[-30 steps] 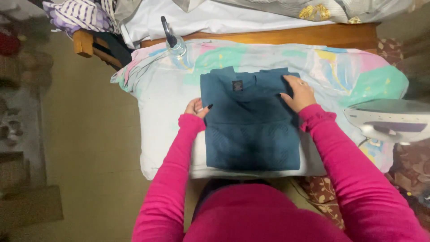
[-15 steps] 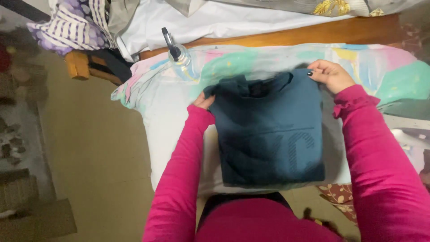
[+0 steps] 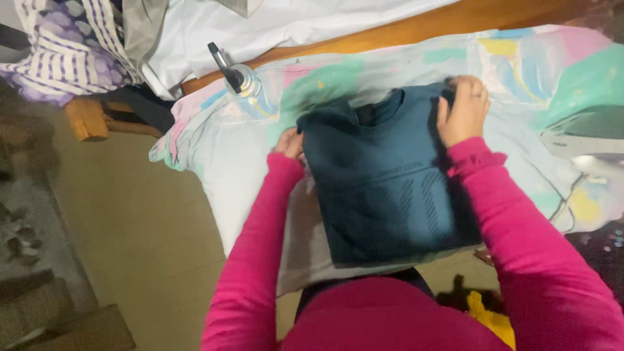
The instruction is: Iron and fold various shirts and garments on a flat surface.
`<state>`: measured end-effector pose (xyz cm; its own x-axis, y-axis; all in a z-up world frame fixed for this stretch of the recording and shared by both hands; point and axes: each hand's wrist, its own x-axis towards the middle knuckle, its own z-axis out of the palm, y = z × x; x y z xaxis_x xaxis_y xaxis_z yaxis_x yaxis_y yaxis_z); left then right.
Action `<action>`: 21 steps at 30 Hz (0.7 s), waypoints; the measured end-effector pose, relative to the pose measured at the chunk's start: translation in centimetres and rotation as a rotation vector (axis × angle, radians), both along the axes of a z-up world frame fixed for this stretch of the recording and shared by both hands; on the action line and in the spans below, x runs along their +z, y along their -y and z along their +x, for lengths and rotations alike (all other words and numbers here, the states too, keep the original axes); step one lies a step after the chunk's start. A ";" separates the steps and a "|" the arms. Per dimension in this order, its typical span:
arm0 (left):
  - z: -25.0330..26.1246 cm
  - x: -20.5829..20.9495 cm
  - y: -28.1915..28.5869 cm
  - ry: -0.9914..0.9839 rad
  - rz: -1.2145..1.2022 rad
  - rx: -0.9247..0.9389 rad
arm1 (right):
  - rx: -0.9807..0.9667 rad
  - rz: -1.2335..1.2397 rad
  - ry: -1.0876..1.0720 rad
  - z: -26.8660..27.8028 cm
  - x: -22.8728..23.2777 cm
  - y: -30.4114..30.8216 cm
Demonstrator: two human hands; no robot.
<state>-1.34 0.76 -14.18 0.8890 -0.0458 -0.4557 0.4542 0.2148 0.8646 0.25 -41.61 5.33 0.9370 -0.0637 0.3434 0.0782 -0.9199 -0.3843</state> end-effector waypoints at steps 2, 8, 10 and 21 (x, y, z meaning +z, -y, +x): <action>-4.6 2.0 -2.0 0.064 -0.055 -0.032 | 0.125 0.050 -0.025 -2.8 2.2 -2.3; -23.8 5.4 -1.0 -0.236 -0.035 -0.108 | 0.520 0.161 -0.187 -3.1 3.7 -12.5; -26.6 5.9 1.7 -0.331 -0.005 -0.078 | 0.601 0.172 -0.174 -0.5 2.7 -15.6; -28.8 6.6 7.0 0.245 0.868 -0.321 | 0.761 -0.055 -0.342 8.6 -2.4 -18.7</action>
<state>-30.15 -6.20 -7.56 0.9679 -0.0376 -0.2485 0.1654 -0.6491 0.7425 8.86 -22.88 2.92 0.7708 0.6368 0.0162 0.5724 -0.6813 -0.4563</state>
